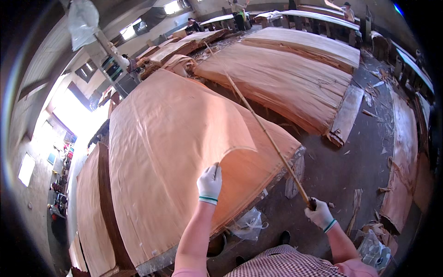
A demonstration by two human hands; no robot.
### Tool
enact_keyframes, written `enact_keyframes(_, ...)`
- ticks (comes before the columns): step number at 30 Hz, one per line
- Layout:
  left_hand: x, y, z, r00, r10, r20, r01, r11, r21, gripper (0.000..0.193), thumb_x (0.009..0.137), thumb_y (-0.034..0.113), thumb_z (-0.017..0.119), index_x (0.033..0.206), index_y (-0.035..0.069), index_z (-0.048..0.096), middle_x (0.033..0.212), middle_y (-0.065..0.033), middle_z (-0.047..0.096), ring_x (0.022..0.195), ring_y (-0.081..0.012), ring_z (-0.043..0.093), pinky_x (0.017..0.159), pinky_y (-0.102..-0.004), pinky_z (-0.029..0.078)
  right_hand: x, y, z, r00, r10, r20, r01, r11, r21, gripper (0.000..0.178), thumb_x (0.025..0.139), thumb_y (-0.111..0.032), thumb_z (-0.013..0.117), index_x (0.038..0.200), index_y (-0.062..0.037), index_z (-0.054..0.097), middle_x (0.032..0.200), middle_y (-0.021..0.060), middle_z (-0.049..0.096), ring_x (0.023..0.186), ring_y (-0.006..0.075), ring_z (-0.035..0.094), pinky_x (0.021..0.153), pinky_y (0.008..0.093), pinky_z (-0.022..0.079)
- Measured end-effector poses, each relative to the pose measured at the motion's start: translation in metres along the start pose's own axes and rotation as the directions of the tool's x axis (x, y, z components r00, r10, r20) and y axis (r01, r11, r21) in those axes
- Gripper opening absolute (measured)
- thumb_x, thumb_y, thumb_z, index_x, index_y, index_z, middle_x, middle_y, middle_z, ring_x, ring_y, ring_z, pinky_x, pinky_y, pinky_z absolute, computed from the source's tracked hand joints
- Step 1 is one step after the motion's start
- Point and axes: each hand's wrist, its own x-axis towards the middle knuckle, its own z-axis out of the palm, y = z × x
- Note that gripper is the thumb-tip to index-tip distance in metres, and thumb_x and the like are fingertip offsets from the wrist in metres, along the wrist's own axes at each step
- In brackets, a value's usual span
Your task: The person organizes and tapes thin wood veneer sheets by hand, using a piece of tape to secure sections and moving sheets between stacks.
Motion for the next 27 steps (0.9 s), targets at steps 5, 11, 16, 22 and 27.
enact_keyframes(5,-0.002,-0.014,-0.053,0.991,0.125,-0.052,-0.131,0.984,-0.121,0.02,0.09,0.021,0.057,0.097,0.006,0.067,0.092,-0.0157,0.068,0.078,-0.0329,0.066,0.067,-0.0403,0.054,-0.078,0.008,0.107,0.999,-0.016,0.052,0.016,1.0,-0.004,0.023,0.081,-0.01,0.063,0.102,0.0006,0.06,0.073,0.0008,0.054,0.07,0.008,0.049,0.065,0.0262,0.045)
enact_keyframes(11,-0.035,0.005,-0.082,0.963,0.217,0.159,-0.202,0.973,-0.108,0.024,0.091,0.024,0.057,0.105,0.006,0.066,0.096,-0.0155,0.067,0.081,-0.0321,0.066,0.071,-0.0374,0.054,-0.19,-0.014,0.206,0.975,0.077,0.209,-0.049,0.99,-0.136,0.047,0.084,-0.024,0.066,0.124,-0.0014,0.054,0.088,0.0111,0.065,0.084,0.016,0.062,0.078,0.0272,0.047)
enact_keyframes(16,-0.077,0.005,-0.101,0.885,0.262,0.385,-0.144,0.94,-0.308,0.04,0.09,0.033,0.057,0.122,0.008,0.057,0.117,-0.0168,0.06,0.1,-0.0328,0.062,0.084,-0.0394,0.051,-0.195,-0.054,0.255,0.939,-0.057,0.34,0.122,0.977,-0.172,0.034,0.084,-0.022,0.065,0.107,0.0005,0.056,0.075,0.0089,0.055,0.072,0.0151,0.055,0.069,0.0292,0.045)
enact_keyframes(22,-0.148,-0.049,-0.167,0.945,-0.112,0.306,0.085,0.991,0.1,0.09,0.083,0.049,0.062,0.146,-0.001,0.02,0.149,-0.0233,0.027,0.139,-0.0368,0.026,0.113,-0.0468,0.019,-0.147,-0.112,0.331,0.92,-0.026,0.39,0.01,0.999,0.044,0.018,0.088,-0.015,0.06,0.102,-0.0046,0.057,0.068,-0.0008,0.054,0.057,0.0086,0.052,0.052,0.0265,0.044)
enact_keyframes(27,-0.226,-0.155,-0.224,0.61,-0.649,0.454,0.751,0.29,-0.594,0.092,0.085,0.038,0.067,0.149,0.001,0.012,0.147,-0.0205,0.031,0.129,-0.0323,0.041,0.104,-0.0501,0.034,-0.179,-0.126,0.423,0.823,-0.173,0.541,0.031,0.965,0.261,0.028,0.087,-0.012,0.06,0.112,-0.0027,0.054,0.082,0.0026,0.06,0.067,0.0075,0.054,0.059,0.0258,0.047)
